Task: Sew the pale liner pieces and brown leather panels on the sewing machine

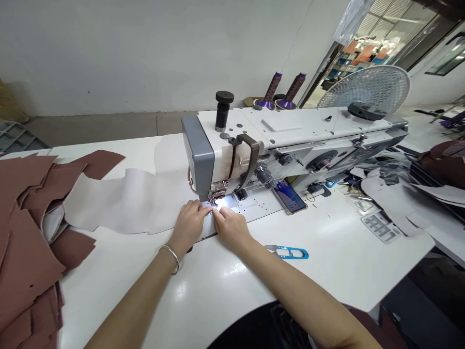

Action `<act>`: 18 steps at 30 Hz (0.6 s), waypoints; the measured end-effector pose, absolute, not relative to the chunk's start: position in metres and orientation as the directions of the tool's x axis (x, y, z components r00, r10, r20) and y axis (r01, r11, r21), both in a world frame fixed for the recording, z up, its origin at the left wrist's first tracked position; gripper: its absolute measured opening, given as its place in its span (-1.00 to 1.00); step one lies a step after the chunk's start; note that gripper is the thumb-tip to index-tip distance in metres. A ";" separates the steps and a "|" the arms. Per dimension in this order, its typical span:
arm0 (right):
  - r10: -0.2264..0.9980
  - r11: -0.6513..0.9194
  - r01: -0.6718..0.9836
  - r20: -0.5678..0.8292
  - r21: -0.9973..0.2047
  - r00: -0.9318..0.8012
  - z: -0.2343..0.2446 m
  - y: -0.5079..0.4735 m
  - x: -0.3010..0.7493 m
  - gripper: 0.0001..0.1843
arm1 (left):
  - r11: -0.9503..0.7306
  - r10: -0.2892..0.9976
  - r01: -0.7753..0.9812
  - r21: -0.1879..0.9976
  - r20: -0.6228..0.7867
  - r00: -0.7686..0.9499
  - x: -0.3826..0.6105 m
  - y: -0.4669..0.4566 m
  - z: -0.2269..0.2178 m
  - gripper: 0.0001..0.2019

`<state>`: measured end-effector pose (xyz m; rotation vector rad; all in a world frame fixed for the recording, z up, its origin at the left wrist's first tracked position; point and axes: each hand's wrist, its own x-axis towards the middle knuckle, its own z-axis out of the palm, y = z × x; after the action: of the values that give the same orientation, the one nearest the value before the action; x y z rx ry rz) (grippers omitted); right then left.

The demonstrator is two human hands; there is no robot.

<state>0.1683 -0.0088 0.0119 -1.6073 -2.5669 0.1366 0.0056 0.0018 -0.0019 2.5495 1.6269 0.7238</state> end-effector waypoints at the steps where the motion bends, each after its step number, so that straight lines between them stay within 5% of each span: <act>1: 0.900 0.435 0.891 0.047 -0.131 -0.433 0.012 -0.009 0.168 -0.67 | -0.452 0.865 0.851 0.268 0.365 0.344 0.006 0.002 -0.002 -0.70; 18: 0.911 0.413 0.904 0.058 -0.114 -0.409 0.009 -0.007 0.166 -0.76 | -0.432 0.864 0.870 0.238 0.385 0.324 0.006 0.009 -0.002 -0.71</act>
<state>0.1662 -0.0073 0.0095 -1.6419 -2.5464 0.0978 0.0057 0.0088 -0.0022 2.5661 1.6805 0.7341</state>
